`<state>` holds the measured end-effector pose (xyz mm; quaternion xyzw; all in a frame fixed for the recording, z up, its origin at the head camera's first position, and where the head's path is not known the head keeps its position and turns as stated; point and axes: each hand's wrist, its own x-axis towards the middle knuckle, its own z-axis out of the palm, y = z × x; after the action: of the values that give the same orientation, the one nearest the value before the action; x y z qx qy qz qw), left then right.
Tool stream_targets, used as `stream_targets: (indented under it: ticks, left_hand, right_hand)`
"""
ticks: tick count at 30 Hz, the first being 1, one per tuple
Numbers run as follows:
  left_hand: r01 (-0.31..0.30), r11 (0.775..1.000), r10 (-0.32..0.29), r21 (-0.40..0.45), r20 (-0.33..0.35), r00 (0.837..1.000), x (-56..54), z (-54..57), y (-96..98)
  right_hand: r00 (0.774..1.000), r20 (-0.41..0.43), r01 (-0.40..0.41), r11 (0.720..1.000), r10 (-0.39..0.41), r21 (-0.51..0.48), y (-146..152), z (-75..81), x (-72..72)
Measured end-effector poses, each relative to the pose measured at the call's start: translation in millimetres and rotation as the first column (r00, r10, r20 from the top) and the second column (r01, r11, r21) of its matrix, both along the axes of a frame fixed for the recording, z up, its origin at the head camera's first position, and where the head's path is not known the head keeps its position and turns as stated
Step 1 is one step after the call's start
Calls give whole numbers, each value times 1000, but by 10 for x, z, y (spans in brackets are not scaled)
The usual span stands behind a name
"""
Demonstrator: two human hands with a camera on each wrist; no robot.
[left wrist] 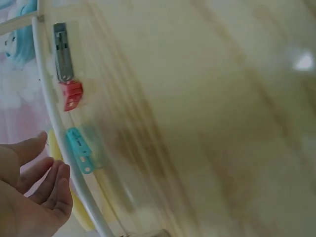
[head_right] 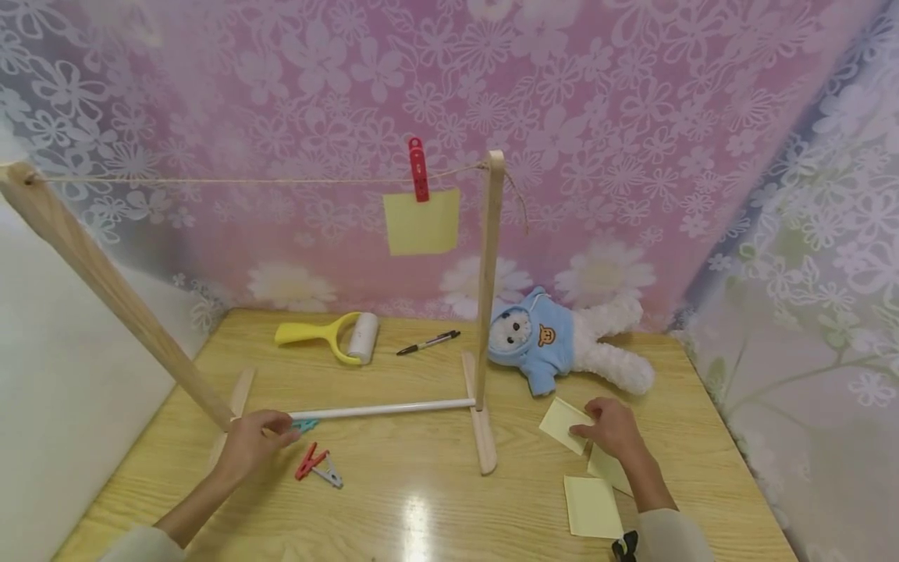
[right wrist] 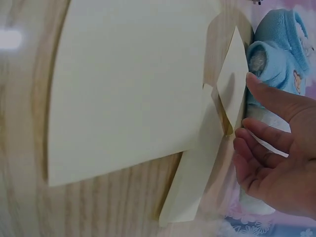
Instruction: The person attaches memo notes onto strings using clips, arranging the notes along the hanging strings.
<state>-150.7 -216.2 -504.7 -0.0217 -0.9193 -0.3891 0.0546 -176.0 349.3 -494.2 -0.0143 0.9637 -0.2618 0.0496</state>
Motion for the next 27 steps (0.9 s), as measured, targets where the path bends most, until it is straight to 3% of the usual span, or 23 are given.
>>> stream_targets:
  ticks: [7, 17, 27]
  left_hand:
    - [-14, 988, 5, -152, -60, 998, 49, -129, 5]
    - [-15, 985, 4, -174, -59, 998, -6, -199, 17]
    - [3, 980, -5, -199, -10, 1000, 103, -138, 11]
  right_hand:
    - [997, 76, 25, 1000, -26, 18, 55, -75, -20]
    - [996, 79, 29, 999, -31, 23, 49, -114, -48]
    - [997, 64, 44, 999, -43, -16, 14, -75, -51]
